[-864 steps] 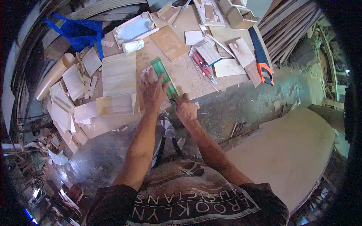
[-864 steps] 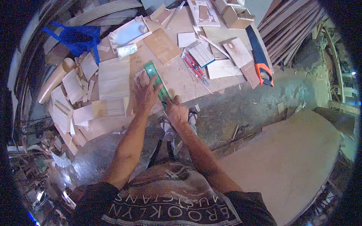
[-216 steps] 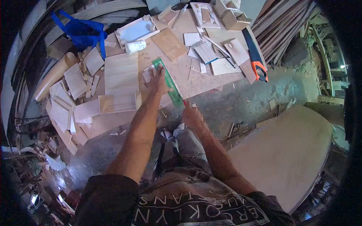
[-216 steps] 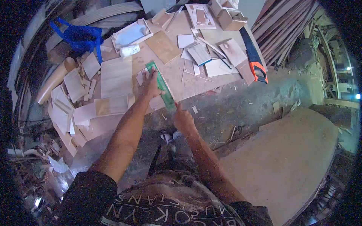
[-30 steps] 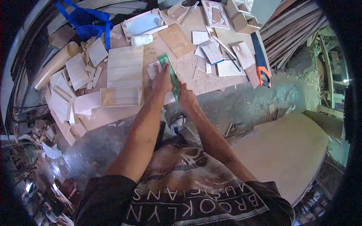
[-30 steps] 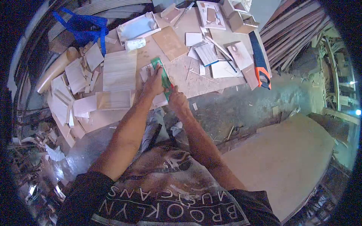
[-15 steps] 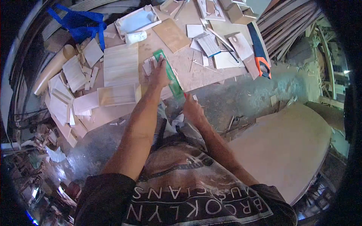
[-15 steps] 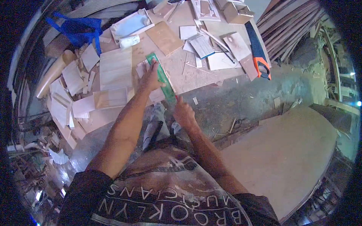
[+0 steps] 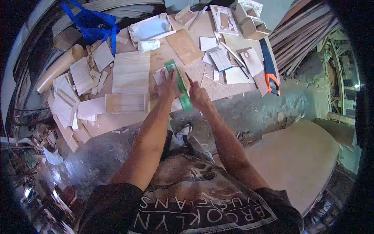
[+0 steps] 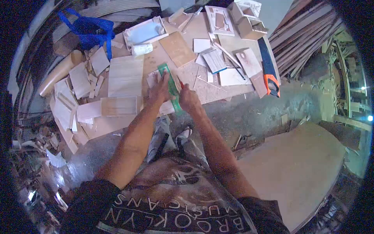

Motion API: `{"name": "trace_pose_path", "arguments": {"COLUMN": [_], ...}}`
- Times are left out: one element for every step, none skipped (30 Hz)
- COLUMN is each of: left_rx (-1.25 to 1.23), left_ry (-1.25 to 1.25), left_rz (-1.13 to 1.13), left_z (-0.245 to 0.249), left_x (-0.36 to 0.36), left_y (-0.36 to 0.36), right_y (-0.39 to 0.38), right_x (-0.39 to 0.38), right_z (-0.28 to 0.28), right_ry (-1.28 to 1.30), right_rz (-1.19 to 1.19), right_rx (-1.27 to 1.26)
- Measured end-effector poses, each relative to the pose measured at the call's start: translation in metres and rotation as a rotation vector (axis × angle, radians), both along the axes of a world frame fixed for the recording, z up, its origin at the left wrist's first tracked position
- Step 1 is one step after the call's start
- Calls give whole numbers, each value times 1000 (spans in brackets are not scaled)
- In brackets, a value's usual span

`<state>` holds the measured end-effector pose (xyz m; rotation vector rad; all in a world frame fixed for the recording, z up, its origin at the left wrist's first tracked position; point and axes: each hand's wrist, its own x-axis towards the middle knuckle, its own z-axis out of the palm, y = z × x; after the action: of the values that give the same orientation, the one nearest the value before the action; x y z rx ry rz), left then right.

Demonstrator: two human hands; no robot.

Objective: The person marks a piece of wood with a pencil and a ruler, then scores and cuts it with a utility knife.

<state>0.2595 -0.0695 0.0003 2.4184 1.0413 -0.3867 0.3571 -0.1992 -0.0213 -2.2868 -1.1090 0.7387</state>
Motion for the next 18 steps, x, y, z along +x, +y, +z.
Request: {"name": "trace_pose_path", "arguments": {"left_rx": [0, 49, 97, 98, 93, 85, 86, 102, 117, 115, 100, 86, 85, 95, 103, 104, 135, 166], "left_ry": [1, -21, -41, -41, -13, 18, 19, -25, -69, -68, -35, -4, -6, -71, -136, -137, -121, -104], "left_rz": [8, 7, 4, 13, -1, -15, -5, 20, 43, 48, 24, 1, 6, 4, 1, 5, -8, -22], "left_z": [-9, -18, -17, -15, -13, -12, -17, -22, -23, -24, -24, -26, -32, -40, -42, -43, -44, -45], "left_x": [0, 0, 1, 1, 0, -1, 0, 0, -1, -1, -1, 0, 0, -1, -3, -3, -3, -3], "left_y": [0, 0, 0, 0, -1, -1, 1, -1, -2, -1, -1, -1, 0, 1, 1, 0, -1, -1], "right_y": [16, 32, 42, 50, 57, 62, 67, 69, 70, 70, 70, 71, 75, 79, 82, 84, 86, 88], "right_x": [1, 2, 0, -1, -2, -4, -3, -1, 0, 2, 4, 7, 8, 7, 6, 8, 9, 10], "right_z": [-5, -10, -11, -11, -12, -12, -12, -12, -16, -20, -23, -26, -30, -34, -35, -34, -34, -33], "right_ry": [1, -21, -41, -41, -22, 0, 1, -19, -39, -38, -86, -136, -139, -103, -67, -68, -51, -34], "right_rz": [8, 1, -6, 3, -21, -46, -36, -13, 7, 12, 81, 152, 157, 96, 34, 38, 38, 37], "right_rx": [0, 6, 10, 12, 10, 6, 7, 14, 21, 18, 47, 78, 77, 45, 11, 11, -11, -34]}}
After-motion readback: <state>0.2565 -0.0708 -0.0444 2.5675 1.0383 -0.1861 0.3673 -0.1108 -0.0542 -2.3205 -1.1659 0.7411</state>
